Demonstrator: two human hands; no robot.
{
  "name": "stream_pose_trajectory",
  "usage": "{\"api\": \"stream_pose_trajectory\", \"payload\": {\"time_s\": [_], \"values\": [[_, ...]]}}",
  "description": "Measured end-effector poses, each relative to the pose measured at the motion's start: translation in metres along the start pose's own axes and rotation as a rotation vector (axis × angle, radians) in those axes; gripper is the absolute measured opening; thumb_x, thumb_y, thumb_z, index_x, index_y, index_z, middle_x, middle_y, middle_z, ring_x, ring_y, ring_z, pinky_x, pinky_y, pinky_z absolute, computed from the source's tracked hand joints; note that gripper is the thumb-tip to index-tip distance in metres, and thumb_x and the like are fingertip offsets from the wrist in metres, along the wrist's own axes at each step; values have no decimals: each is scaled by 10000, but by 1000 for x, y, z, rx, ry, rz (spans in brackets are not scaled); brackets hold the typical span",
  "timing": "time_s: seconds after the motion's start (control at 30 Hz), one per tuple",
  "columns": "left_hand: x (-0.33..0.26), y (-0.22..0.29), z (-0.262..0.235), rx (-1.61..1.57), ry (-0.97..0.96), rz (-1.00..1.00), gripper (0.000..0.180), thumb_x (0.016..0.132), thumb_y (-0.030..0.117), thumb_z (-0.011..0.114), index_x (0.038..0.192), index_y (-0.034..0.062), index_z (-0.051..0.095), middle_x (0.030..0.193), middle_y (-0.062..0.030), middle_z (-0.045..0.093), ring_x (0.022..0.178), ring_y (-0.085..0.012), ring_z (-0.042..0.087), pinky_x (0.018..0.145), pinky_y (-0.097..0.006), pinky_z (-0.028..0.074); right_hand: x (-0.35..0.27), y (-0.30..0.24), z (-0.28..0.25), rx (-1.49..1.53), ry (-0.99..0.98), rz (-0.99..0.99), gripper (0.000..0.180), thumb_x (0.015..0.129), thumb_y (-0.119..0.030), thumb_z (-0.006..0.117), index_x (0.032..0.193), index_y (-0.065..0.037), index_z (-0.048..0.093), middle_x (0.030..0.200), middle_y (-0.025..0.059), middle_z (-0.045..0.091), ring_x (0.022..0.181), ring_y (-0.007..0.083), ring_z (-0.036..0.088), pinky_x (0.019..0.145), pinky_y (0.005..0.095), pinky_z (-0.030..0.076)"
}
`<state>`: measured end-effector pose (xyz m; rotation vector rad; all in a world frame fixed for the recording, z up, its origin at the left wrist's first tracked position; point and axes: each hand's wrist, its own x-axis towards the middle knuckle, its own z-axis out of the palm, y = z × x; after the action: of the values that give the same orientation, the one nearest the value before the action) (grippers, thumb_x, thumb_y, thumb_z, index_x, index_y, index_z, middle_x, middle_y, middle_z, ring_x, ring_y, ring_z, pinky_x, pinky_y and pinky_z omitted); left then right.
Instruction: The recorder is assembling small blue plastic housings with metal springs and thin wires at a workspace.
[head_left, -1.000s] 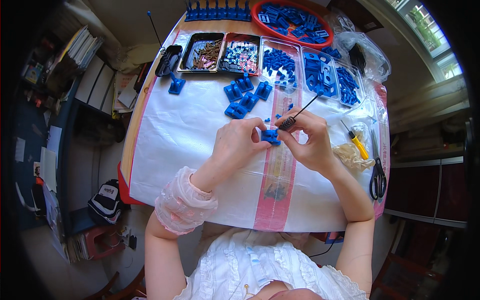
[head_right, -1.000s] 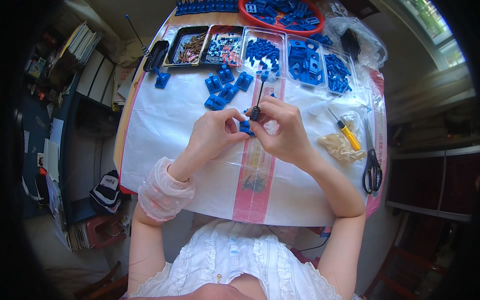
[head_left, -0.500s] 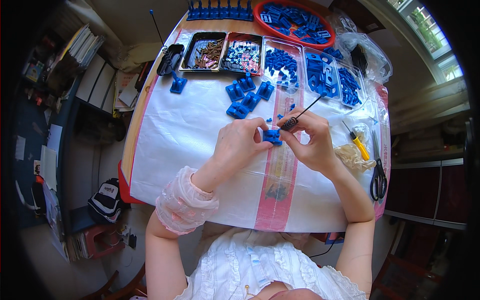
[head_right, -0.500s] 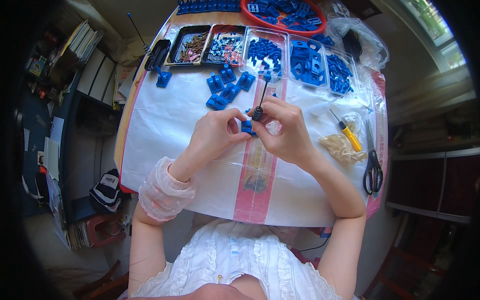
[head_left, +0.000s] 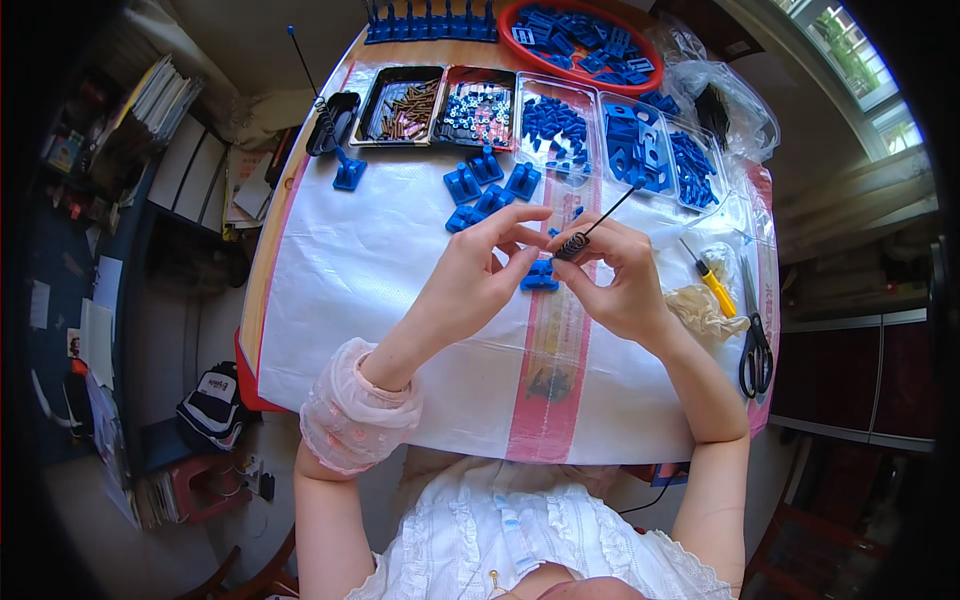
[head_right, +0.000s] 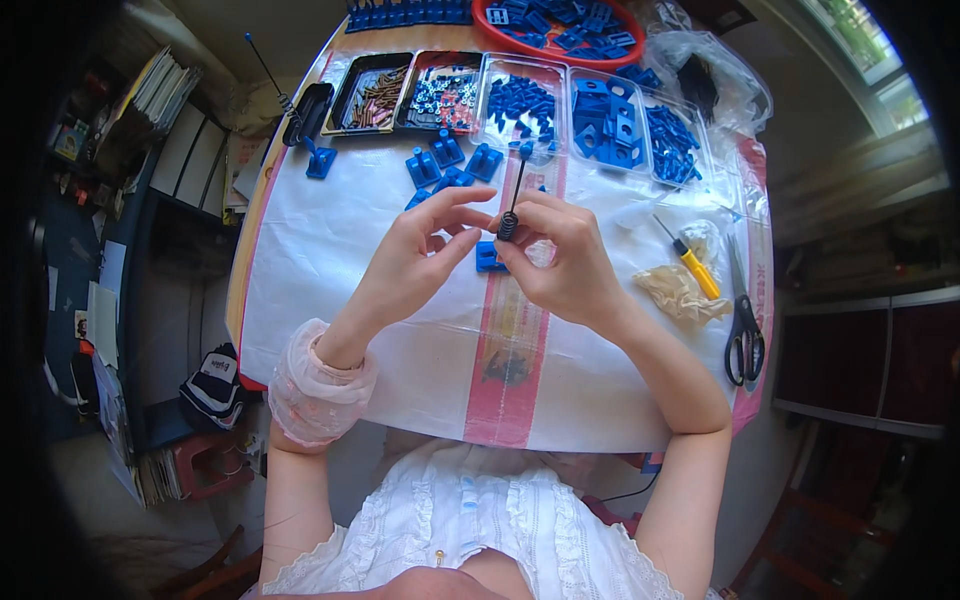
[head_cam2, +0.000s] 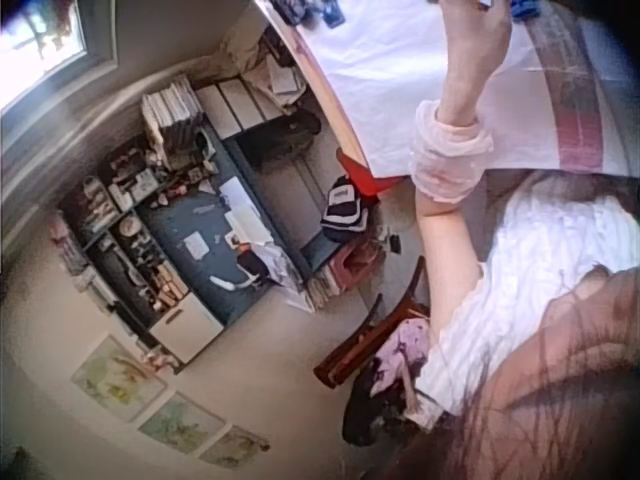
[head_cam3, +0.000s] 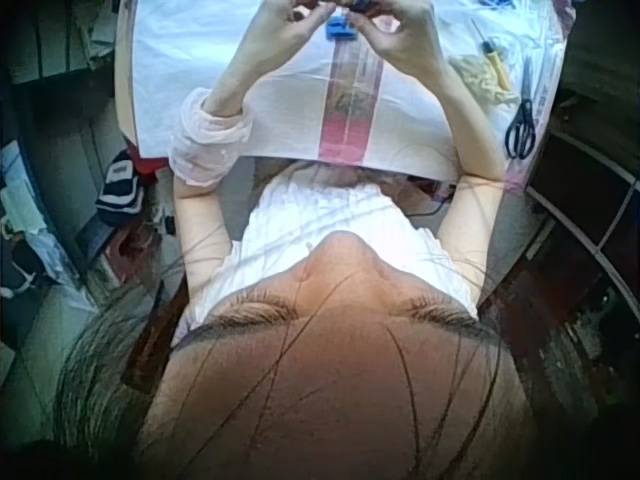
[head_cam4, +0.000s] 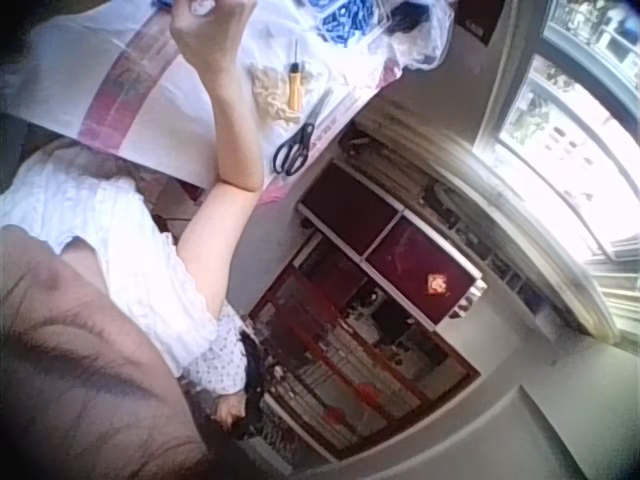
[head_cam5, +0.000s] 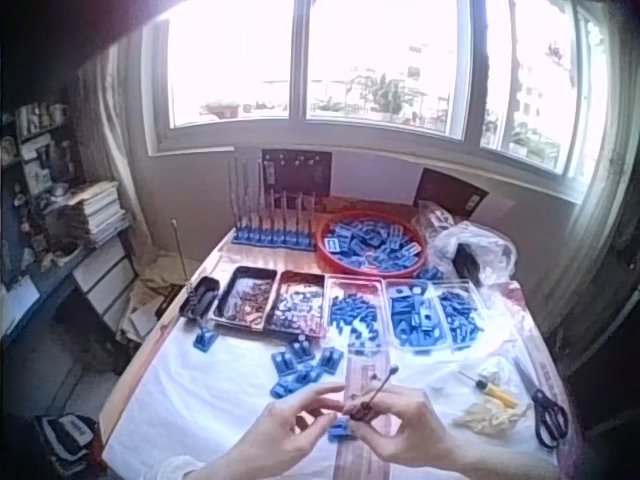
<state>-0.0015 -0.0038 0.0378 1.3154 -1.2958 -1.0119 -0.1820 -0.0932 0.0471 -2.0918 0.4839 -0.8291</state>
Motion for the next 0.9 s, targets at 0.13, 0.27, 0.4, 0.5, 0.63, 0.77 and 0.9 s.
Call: {"api": "stream_pose_trajectory", "payload": {"time_s": [0.13,0.27,0.4,0.5,0.63,0.77,0.9], "values": [[0,-7,2,-24,-39,10,433,936,-29,555,1357,70,568,1064,-70,734,748,-41,573,617,-187,429,0,1,0,6,1,-6,148,774,92,705,919,65,688,894,121,666,731,188,716,652,269,553],[-2,-2,3,-28,-36,15,438,928,-2,568,1361,65,565,1063,-75,734,696,-32,545,595,-190,424,0,0,1,9,3,-7,149,766,99,706,909,67,681,917,119,653,752,188,712,656,265,557],[-5,11,7,20,-17,137,509,928,57,626,1426,78,520,1026,-96,738,638,-56,559,550,-228,433,0,-1,1,15,19,-14,152,756,108,708,898,69,666,945,115,634,767,187,702,663,261,567],[-5,11,16,170,61,337,501,939,87,652,1426,82,537,935,-111,733,588,-96,579,533,-268,451,1,-4,0,21,10,-30,158,752,111,707,896,75,654,955,114,628,765,190,697,663,261,574],[-1,5,21,301,113,421,429,957,87,647,1382,78,594,843,-108,721,545,-130,596,513,-294,466,-1,-2,0,-14,21,-36,164,750,112,703,901,83,645,956,117,628,764,197,698,655,264,568],[-2,9,22,282,97,343,371,973,77,627,1344,74,628,821,-89,725,492,-115,578,459,-273,454,-3,3,0,22,30,-22,164,748,112,699,901,86,644,953,120,627,769,201,698,650,268,557],[-1,8,19,208,82,300,331,988,114,625,1316,74,650,806,-68,727,446,-91,549,409,-253,440,-1,-1,0,-52,20,-31,165,752,89,712,903,86,644,943,129,629,754,219,686,648,290,542]]}}
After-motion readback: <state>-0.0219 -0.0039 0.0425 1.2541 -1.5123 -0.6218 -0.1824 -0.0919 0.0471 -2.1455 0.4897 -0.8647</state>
